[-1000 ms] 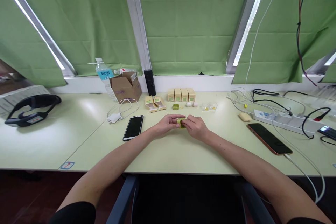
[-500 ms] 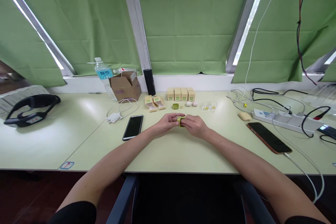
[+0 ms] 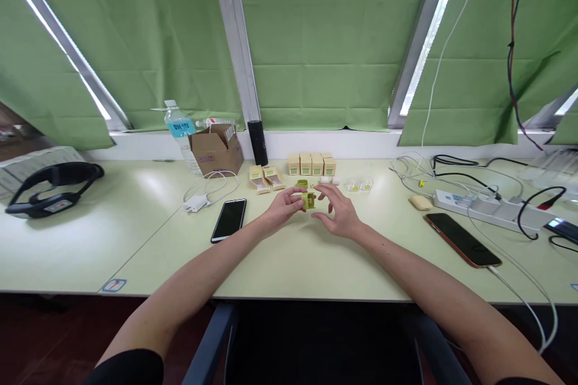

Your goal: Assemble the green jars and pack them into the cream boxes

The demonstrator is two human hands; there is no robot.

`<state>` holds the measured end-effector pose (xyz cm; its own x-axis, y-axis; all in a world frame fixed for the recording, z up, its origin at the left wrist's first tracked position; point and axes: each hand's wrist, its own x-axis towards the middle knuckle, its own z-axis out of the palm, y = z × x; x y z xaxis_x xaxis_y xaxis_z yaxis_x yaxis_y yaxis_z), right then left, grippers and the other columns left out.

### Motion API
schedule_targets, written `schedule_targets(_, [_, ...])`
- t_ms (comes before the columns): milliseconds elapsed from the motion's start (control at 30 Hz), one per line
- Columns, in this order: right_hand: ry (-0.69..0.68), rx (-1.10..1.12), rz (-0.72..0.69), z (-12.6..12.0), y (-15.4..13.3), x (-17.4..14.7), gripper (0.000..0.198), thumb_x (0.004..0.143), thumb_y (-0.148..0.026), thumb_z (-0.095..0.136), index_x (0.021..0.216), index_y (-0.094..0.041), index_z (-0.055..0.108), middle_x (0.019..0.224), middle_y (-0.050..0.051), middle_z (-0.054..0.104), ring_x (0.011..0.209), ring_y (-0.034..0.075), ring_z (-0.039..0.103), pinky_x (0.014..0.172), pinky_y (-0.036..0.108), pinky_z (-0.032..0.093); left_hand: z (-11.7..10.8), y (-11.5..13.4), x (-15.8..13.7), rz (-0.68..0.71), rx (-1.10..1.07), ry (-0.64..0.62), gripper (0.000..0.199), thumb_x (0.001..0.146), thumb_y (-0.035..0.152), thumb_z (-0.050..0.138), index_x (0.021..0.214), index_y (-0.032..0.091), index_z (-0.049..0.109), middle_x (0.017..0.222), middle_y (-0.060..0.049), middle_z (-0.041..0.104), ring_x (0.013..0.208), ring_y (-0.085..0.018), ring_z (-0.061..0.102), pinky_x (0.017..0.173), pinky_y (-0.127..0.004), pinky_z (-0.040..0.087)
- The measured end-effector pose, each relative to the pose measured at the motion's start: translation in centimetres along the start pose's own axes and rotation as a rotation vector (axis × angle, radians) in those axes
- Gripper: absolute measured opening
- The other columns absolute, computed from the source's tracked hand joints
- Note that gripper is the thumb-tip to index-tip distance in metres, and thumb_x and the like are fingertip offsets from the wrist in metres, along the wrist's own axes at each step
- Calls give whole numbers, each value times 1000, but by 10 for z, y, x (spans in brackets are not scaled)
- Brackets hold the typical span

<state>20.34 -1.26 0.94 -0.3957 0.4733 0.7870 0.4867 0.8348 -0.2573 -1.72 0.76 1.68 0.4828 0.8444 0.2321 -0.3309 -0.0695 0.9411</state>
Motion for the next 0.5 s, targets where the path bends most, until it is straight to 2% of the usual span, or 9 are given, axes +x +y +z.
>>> schedule_targets(100, [-41, 42, 40, 6, 1, -1, 50, 92, -29, 65, 140, -25, 50, 127, 13, 65, 94, 23, 70, 57, 31, 59, 5, -2, -1, 0, 73, 25, 58, 70, 40, 93, 111, 16, 59, 97, -10, 79, 87, -19, 73, 87, -34, 50])
schedule_targets(200, [-15, 95, 85, 13, 5, -3, 43, 92, -21, 60, 134, -26, 54, 117, 10, 69, 94, 22, 70, 59, 31, 60, 10, -2, -2, 14, 130, 16, 58, 72, 44, 91, 111, 17, 58, 98, -11, 79, 87, -21, 73, 88, -36, 50])
schedule_targets(367, [45, 154, 157, 17, 11, -4, 41, 88, -23, 63, 129, -25, 58, 117, 10, 71, 92, 21, 70, 59, 30, 61, 13, 0, -2, 120, 259, 96, 46, 78, 52, 83, 100, 15, 65, 87, -7, 74, 79, -16, 67, 76, -29, 49])
schedule_targets(500, [25, 160, 164, 18, 10, -5, 40, 88, -24, 64, 128, -25, 59, 118, 9, 71, 94, 21, 71, 59, 29, 61, 16, 1, -2, 123, 397, 142, 39, 80, 52, 79, 87, 15, 67, 80, -4, 69, 74, -15, 63, 69, -27, 46])
